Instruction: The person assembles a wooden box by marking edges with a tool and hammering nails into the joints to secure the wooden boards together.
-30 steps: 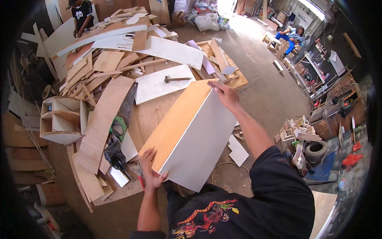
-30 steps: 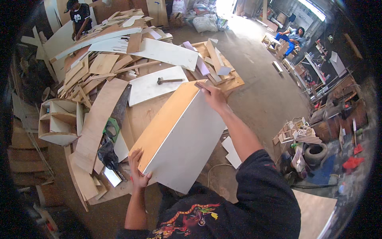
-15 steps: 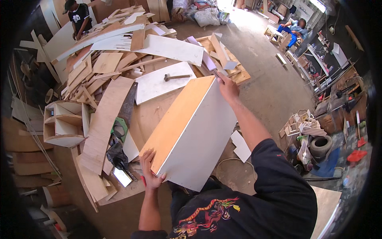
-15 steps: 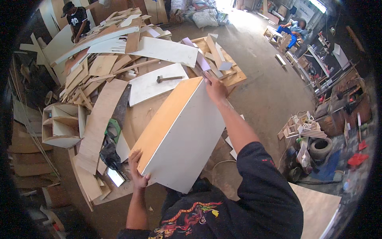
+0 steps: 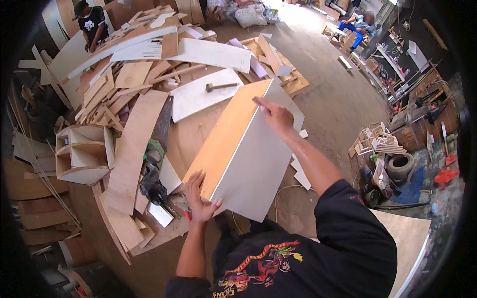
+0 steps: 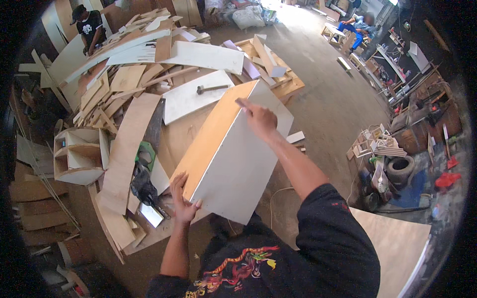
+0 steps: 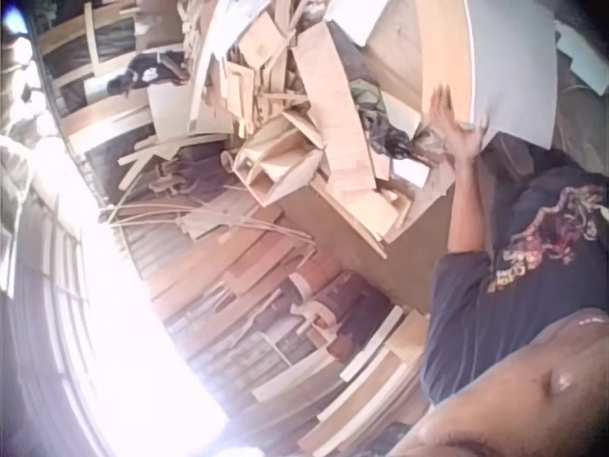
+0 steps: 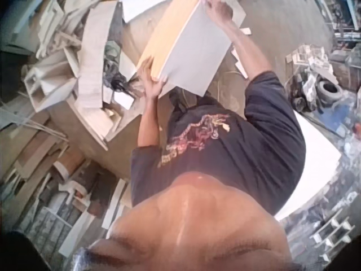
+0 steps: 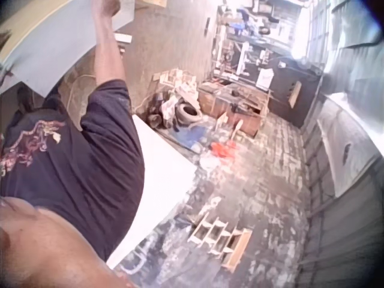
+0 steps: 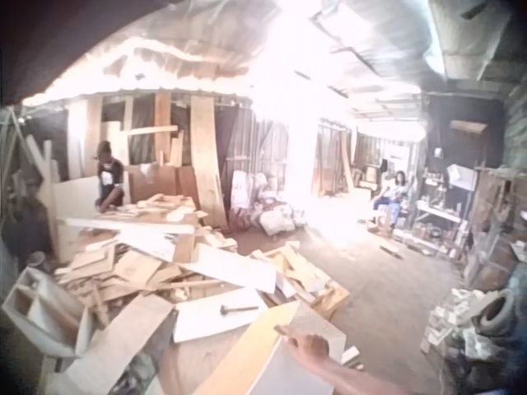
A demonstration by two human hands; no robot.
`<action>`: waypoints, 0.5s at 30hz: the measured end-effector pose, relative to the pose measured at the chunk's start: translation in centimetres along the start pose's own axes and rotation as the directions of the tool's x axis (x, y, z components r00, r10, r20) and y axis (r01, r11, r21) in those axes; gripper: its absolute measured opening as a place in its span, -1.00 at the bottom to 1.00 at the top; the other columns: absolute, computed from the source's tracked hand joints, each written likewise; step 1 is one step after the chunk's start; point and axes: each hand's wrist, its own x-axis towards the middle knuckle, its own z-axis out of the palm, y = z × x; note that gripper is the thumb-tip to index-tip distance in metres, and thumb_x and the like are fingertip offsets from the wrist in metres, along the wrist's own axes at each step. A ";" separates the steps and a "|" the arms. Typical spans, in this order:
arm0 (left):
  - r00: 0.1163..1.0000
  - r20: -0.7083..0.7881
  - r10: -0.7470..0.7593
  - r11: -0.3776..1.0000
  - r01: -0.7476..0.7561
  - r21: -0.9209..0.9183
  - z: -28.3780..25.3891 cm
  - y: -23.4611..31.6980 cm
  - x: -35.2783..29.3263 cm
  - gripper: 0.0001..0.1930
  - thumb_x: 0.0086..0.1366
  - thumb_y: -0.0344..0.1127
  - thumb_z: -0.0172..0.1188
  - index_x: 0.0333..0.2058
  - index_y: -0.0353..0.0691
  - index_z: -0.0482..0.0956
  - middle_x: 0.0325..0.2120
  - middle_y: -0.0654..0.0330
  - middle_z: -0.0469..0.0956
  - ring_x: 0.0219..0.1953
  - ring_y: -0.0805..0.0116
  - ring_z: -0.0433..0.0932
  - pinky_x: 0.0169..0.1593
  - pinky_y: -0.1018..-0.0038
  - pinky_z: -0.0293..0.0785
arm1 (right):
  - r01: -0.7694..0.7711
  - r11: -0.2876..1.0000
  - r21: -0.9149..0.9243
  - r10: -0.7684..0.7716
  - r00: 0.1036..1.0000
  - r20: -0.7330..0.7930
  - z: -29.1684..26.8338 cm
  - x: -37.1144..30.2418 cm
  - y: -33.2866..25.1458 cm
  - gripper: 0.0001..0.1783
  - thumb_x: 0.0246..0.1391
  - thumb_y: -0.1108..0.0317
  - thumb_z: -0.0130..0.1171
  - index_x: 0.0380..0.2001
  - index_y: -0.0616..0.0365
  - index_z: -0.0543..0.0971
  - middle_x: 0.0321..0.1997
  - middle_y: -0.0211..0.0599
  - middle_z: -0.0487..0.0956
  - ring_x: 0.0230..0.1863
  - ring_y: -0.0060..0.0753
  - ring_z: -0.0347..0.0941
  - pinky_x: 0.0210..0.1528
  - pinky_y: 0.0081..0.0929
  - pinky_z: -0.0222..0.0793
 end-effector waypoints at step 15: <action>0.983 0.124 0.138 0.990 -0.137 -0.013 -1.3 -1.8 0.8 0.23 -0.30 0.46 0.53 0.27 -0.29 0.41 0.29 -0.07 0.39 0.38 -0.14 0.25 0.44 -0.13 -0.03 | 0.313 0.946 0.083 -0.324 0.917 0.232 1.7 -18.3 -10.4 -0.51 0.31 0.19 0.12 0.30 -0.42 0.52 -0.03 -0.29 0.73 -0.26 -0.18 0.71 -0.23 -0.15 0.64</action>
